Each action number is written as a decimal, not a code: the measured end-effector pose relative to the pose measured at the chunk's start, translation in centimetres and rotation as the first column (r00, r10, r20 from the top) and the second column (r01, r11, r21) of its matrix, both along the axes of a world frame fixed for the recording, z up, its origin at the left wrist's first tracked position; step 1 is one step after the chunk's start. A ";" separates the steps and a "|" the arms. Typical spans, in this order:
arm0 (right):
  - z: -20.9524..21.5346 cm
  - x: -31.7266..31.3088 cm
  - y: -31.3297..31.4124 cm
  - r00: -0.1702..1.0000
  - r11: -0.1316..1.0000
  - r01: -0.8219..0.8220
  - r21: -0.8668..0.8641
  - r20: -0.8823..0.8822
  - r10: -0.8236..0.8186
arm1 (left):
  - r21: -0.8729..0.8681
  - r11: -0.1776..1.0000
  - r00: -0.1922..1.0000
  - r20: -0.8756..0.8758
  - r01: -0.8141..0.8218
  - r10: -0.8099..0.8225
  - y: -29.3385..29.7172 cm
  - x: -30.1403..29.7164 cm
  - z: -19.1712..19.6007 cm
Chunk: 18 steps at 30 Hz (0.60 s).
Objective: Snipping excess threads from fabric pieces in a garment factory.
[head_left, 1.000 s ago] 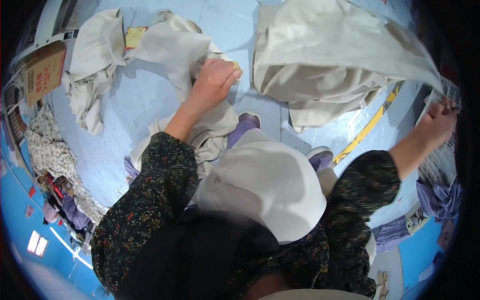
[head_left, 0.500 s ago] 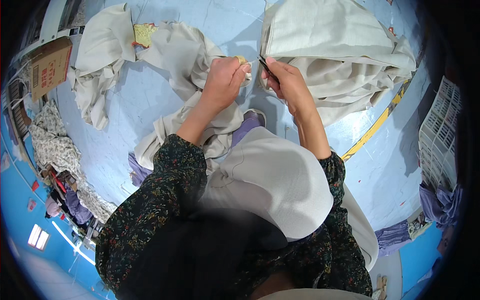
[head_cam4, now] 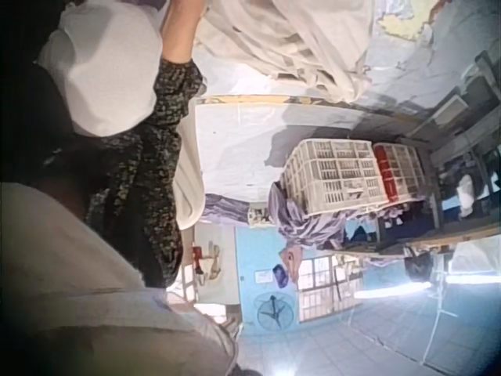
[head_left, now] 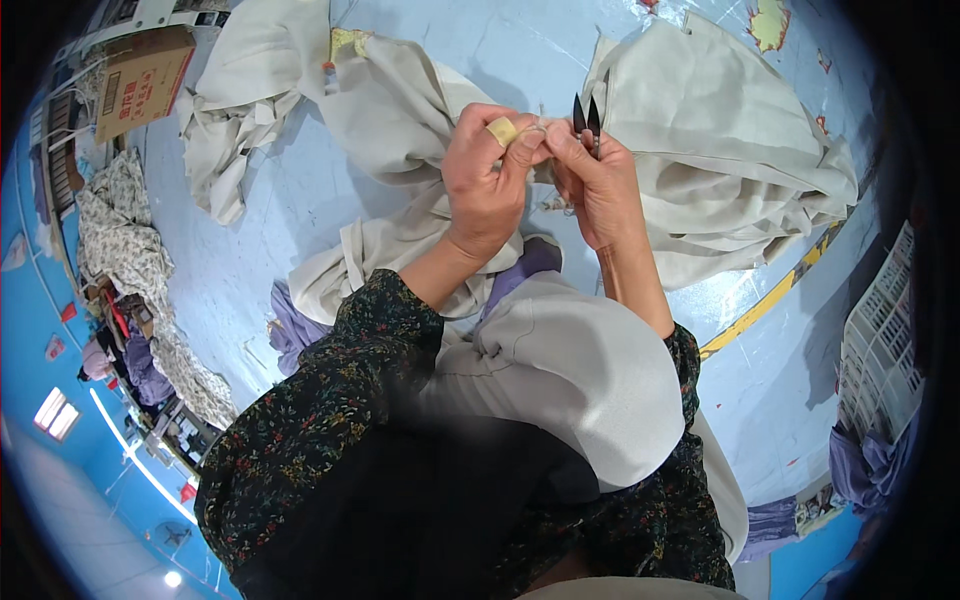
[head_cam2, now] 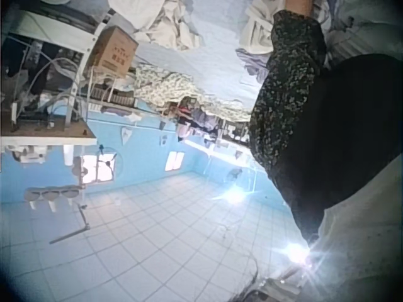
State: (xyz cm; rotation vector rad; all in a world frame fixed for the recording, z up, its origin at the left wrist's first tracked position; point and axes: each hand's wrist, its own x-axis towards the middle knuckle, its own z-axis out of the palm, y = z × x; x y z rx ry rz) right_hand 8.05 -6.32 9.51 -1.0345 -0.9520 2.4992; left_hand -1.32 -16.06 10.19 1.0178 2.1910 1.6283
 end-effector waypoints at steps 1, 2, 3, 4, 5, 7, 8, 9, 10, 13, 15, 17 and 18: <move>0.4 0.1 0.2 1.000 0.998 -0.022 0.062 0.016 0.021 | 0.029 1.000 1.000 0.021 0.012 -0.013 0.0 -0.2 0.2; 0.7 0.3 0.7 1.000 0.998 -0.024 0.063 0.011 0.024 | 0.029 1.000 1.000 0.016 0.010 -0.010 -0.3 -1.0 0.4; 0.9 0.9 1.6 0.996 0.981 -0.010 0.193 0.085 -0.006 | -0.001 0.998 0.990 -0.124 0.068 -0.068 -0.6 -2.5 0.8; 1.3 1.7 2.9 0.987 0.947 -0.005 0.322 0.153 -0.047 | -0.039 0.992 0.957 -0.260 0.124 -0.130 -0.8 -4.2 1.1; 2.2 2.8 4.4 0.991 0.947 0.101 0.304 0.051 -0.123 | 0.000 1.000 0.977 -0.213 0.019 -0.019 -0.7 -6.4 1.8; 5.9 7.0 8.4 0.942 0.829 0.333 0.450 -0.129 -0.309 | -0.066 0.997 0.987 -0.159 -0.035 0.024 -0.3 -10.9 1.9; 7.1 12.3 12.5 0.929 0.729 0.371 0.576 -0.221 -0.298 | -0.162 0.987 0.986 -0.163 0.020 -0.046 0.5 -12.8 1.7; 8.9 16.8 16.8 0.906 0.681 0.421 0.599 -0.312 -0.285 | -0.155 0.988 0.985 -0.166 0.022 -0.048 0.2 -14.7 0.3; 12.5 15.7 17.7 0.648 0.413 0.699 0.584 -0.274 -0.710 | -0.369 0.921 0.859 -0.423 0.127 -0.289 -0.9 -16.4 -2.0; 12.8 16.5 18.7 0.616 0.307 0.631 0.713 -0.219 -0.757 | -0.562 0.727 0.684 -0.348 0.395 -0.641 0.2 -14.2 -4.3; 12.8 17.7 19.9 0.573 0.220 0.528 0.820 -0.154 -0.805 | -0.606 0.694 0.693 -0.304 0.389 -0.654 2.6 -10.2 -3.9; 12.2 18.1 21.5 0.524 0.146 0.426 0.893 -0.112 -0.845 | -0.512 0.746 0.804 -0.165 0.426 -0.572 4.0 -7.8 -4.3; 11.8 18.2 22.0 0.495 0.117 0.376 0.919 -0.093 -0.864 | -0.493 0.754 0.844 -0.071 0.434 -0.532 4.0 -6.5 -4.2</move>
